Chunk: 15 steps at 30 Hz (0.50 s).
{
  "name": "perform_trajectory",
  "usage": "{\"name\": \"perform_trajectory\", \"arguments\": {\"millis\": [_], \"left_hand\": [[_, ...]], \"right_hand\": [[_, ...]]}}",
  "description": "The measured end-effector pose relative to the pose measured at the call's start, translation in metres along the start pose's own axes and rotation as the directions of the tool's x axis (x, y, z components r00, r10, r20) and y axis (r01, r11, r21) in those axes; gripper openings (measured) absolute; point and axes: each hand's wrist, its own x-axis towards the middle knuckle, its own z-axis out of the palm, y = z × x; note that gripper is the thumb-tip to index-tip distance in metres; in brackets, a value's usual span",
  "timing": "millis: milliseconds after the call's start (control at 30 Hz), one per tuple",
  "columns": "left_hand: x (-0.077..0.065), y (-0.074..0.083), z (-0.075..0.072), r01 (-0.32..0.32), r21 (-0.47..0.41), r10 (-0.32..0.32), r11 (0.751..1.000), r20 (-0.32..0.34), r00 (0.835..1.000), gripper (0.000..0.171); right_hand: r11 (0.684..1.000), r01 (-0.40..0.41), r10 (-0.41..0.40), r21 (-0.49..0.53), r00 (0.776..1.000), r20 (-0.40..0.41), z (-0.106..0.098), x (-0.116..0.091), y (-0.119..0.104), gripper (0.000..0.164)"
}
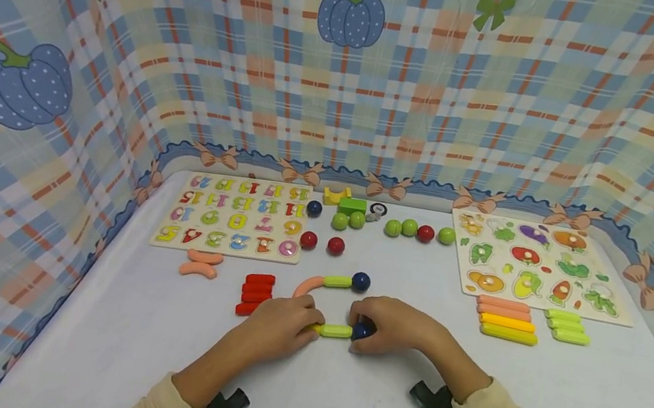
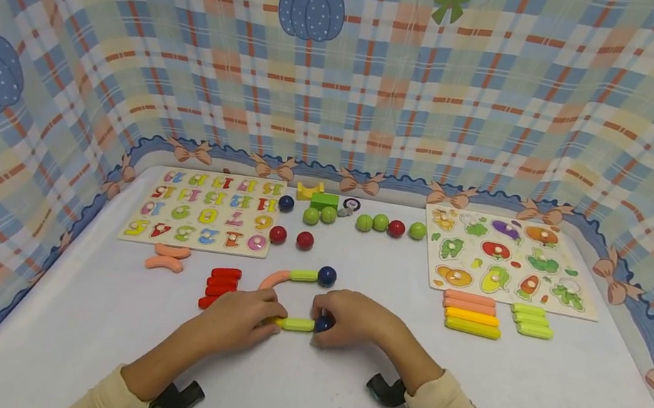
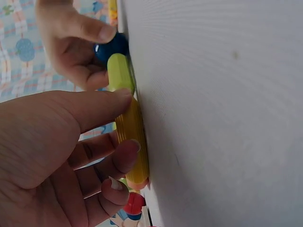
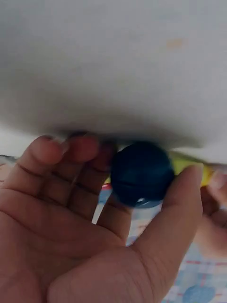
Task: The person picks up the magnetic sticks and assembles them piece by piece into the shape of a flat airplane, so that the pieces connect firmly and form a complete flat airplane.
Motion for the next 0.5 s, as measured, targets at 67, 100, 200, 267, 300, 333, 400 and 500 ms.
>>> {"name": "perform_trajectory", "arguments": {"millis": [67,100,200,267,300,333,400,500], "left_hand": [[0.0,0.0,0.0,0.004,-0.002,-0.004,1.0,0.003,1.0,0.027],[-0.001,0.0,0.0,0.006,-0.002,-0.006,1.0,0.003,1.0,0.026],[-0.001,0.0,0.0,0.006,-0.006,-0.006,1.0,0.004,1.0,0.026],[-0.002,0.0,0.0,0.002,-0.006,-0.002,1.0,0.003,1.0,0.025],[-0.002,0.0,0.0,0.0,-0.004,0.0,1.0,0.001,1.0,0.025],[-0.002,0.0,0.0,-0.004,-0.005,0.004,1.0,-0.002,1.0,0.025],[-0.001,-0.001,0.0,-0.009,-0.008,0.009,1.0,-0.007,1.0,0.025],[-0.001,-0.001,0.001,-0.008,-0.009,0.008,1.0,-0.009,1.0,0.027]], "right_hand": [[1.0,0.008,-0.008,-0.019,1.0,-0.004,0.004,0.001,-0.003,0.025],[1.0,0.008,-0.008,-0.026,1.0,-0.01,0.006,0.001,-0.004,0.025],[1.0,-0.001,0.001,-0.029,1.0,-0.027,0.009,0.002,-0.004,0.024],[1.0,-0.001,0.0,-0.026,0.999,-0.036,0.011,0.002,-0.004,0.022],[1.0,0.002,-0.003,-0.024,0.999,-0.042,0.011,0.003,-0.004,0.021],[1.0,0.004,-0.005,-0.022,0.999,-0.046,0.012,0.003,-0.004,0.02],[1.0,0.009,-0.01,-0.022,0.999,-0.052,0.013,0.003,-0.005,0.017],[0.999,0.013,-0.014,-0.029,0.998,-0.057,0.014,0.004,-0.006,0.016]]}}
